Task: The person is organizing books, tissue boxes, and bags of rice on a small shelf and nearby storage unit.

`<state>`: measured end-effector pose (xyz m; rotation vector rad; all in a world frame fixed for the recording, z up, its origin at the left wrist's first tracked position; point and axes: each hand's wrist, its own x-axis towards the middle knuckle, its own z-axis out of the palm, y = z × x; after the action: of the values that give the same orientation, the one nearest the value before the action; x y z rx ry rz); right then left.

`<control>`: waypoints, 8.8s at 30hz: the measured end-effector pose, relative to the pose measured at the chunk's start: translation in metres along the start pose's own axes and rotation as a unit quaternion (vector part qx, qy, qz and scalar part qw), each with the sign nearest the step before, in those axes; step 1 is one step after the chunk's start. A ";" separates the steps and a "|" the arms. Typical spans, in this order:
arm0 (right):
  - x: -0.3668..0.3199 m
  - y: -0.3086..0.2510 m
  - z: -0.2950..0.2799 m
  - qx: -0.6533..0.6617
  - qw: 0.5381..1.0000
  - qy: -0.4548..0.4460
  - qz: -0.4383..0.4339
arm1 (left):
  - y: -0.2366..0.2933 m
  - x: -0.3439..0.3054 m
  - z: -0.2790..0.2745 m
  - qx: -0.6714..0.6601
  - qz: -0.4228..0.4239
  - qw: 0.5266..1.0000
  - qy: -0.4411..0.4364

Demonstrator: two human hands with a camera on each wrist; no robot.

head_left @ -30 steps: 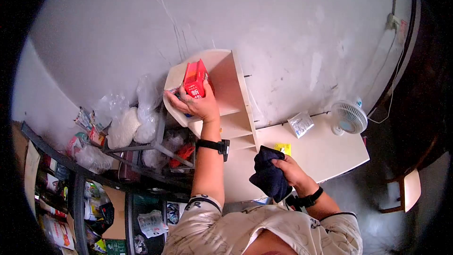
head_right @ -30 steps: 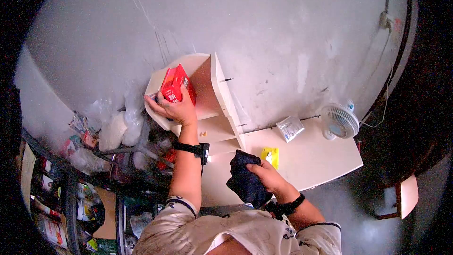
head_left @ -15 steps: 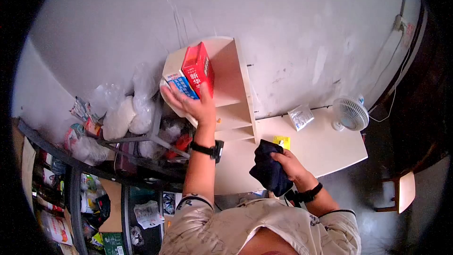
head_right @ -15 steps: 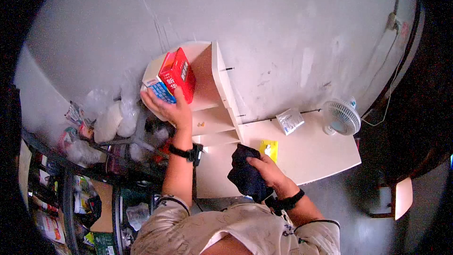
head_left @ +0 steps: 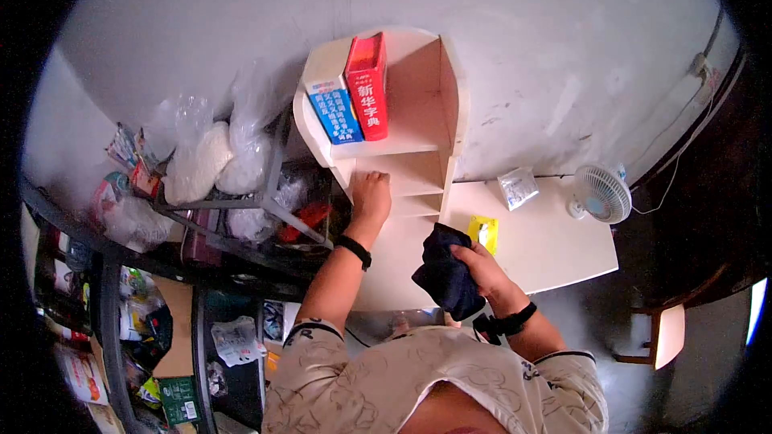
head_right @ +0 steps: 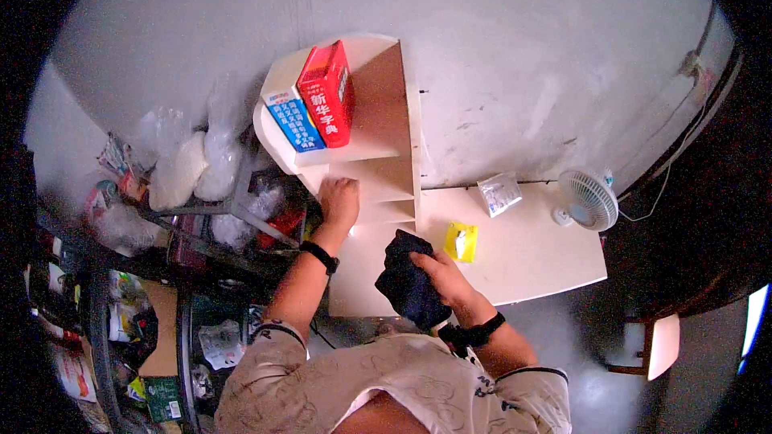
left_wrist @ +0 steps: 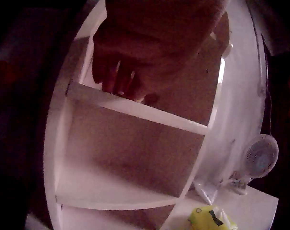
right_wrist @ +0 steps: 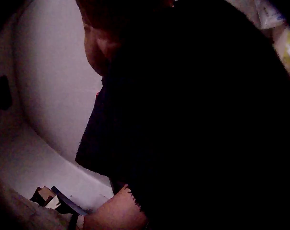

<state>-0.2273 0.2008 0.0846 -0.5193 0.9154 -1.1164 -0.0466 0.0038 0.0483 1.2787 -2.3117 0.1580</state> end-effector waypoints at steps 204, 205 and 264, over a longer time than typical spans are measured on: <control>0.214 0.206 -0.064 -0.730 0.628 0.117 -0.246 | -0.084 -0.396 -0.077 -0.433 -0.567 0.653 -0.255; 0.222 0.223 -0.065 -0.692 0.661 0.100 -0.272 | -0.083 -0.394 -0.077 -0.465 -0.586 0.621 -0.233; 0.019 0.034 -0.243 -0.805 0.543 0.199 -0.133 | 0.056 -0.073 0.099 -0.673 -0.459 0.576 -0.067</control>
<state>-0.4089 0.2157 -0.0805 -2.0119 2.2617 -0.2551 -0.0960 0.0579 -0.0651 1.2445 -0.8197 -1.7018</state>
